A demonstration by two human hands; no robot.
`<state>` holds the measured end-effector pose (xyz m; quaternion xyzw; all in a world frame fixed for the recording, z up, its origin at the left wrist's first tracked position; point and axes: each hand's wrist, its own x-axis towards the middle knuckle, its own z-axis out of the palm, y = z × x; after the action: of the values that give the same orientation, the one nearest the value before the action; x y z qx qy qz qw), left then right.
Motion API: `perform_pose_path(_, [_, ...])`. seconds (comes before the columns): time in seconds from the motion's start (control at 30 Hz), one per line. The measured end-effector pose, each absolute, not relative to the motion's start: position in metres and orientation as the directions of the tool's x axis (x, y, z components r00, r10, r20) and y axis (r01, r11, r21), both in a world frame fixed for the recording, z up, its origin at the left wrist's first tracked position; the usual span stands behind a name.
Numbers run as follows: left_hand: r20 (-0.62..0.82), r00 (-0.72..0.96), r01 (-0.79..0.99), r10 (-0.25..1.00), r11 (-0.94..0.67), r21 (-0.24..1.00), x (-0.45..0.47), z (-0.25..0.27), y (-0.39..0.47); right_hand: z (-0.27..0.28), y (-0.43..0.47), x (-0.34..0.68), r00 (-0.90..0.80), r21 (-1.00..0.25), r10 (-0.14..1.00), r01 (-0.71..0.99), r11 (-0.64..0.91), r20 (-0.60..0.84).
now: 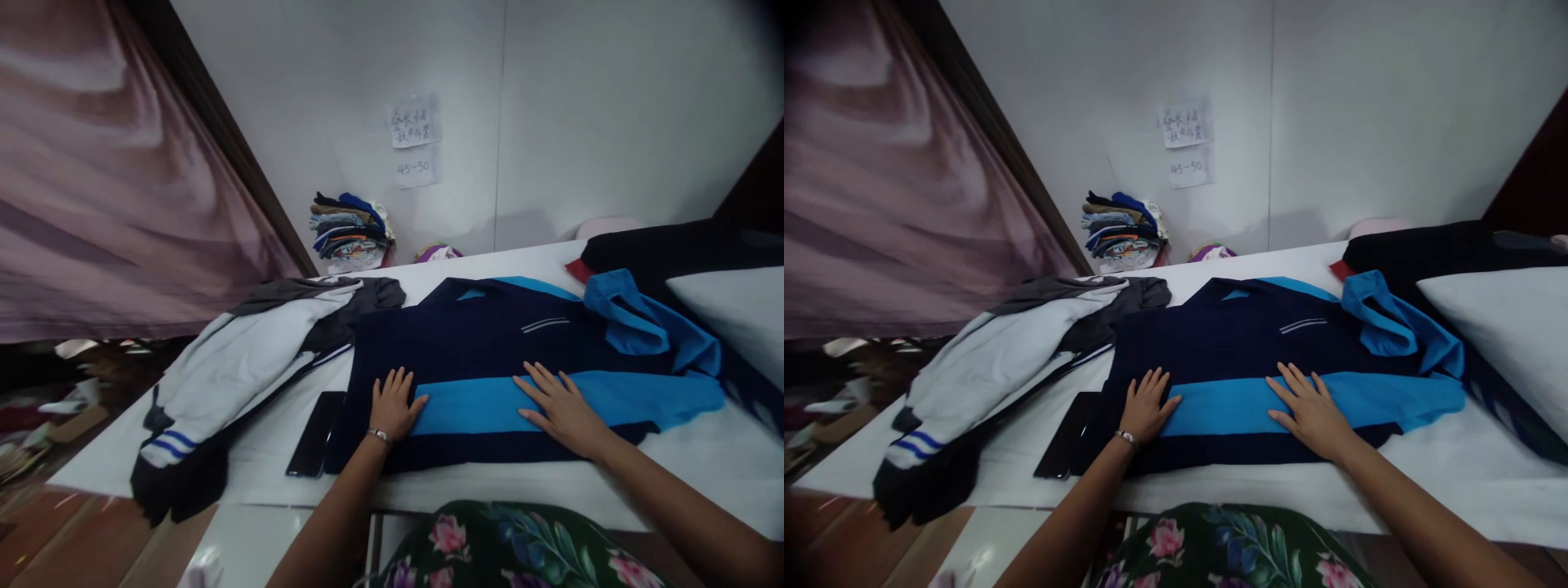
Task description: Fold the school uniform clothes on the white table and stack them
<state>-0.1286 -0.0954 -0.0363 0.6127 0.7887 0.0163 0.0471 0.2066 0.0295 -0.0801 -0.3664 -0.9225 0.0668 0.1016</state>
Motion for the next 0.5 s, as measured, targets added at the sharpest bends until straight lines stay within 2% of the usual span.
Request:
perform_pose_path(0.2, [-0.093, -0.257, 0.950, 0.962, 0.270, 0.159, -0.134, -0.028, -0.091, -0.083, 0.030, 0.209, -0.701, -0.192, 0.699, 0.673, 0.714, 0.143])
perform_pose_path(0.37, [-0.023, -0.340, 0.936, 0.940, 0.341, 0.090, -0.154, -0.033, -0.089, -0.086, 0.030, 0.210, -0.693, -0.202, 0.707, 0.680, 0.705, 0.137])
perform_pose_path(0.5, [-0.038, -0.354, 0.928, 0.934, 0.356, 0.111, -0.161, -0.041, -0.089, -0.083, 0.030, 0.209, -0.693, -0.188, 0.709, 0.685, 0.704, 0.127])
